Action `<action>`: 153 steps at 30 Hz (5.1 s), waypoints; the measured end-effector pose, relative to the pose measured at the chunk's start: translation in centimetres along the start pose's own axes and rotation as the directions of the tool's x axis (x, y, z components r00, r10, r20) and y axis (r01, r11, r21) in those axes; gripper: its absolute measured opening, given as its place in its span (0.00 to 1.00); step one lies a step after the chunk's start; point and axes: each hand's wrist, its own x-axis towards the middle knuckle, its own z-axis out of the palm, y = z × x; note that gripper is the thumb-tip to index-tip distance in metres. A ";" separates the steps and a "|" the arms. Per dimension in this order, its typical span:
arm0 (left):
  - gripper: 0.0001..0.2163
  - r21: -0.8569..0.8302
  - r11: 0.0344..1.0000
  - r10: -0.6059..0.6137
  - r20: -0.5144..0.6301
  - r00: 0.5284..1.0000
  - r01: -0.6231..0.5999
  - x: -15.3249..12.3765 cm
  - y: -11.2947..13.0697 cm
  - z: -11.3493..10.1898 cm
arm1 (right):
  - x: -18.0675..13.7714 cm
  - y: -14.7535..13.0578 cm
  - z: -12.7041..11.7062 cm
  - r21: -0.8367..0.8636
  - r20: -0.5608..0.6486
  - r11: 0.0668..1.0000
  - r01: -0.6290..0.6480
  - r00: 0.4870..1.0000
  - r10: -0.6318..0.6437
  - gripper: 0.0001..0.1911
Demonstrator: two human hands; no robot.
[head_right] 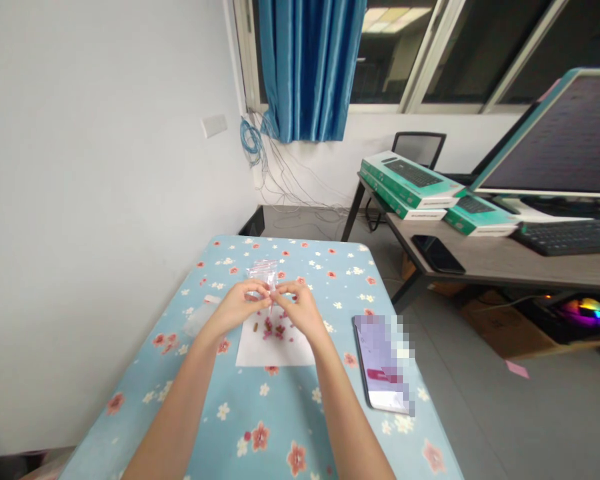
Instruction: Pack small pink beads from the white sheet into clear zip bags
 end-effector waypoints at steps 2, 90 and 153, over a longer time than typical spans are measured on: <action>0.03 0.027 1.000 0.012 0.027 1.000 -0.013 0.0 0.2 0.0 | 0.1 -0.1 -0.2 -0.001 0.021 1.000 -0.005 1.000 0.005 0.11; 0.26 0.448 0.844 0.321 0.017 0.947 -0.295 -1.1 1.0 1.0 | -2.1 -4.6 -3.1 -0.395 0.021 0.873 0.285 0.953 -0.301 0.08; 0.18 0.879 0.377 0.208 0.226 0.952 -0.291 -1.0 -2.0 1.7 | -0.4 5.5 0.1 0.143 0.393 0.929 -0.343 0.881 0.265 0.12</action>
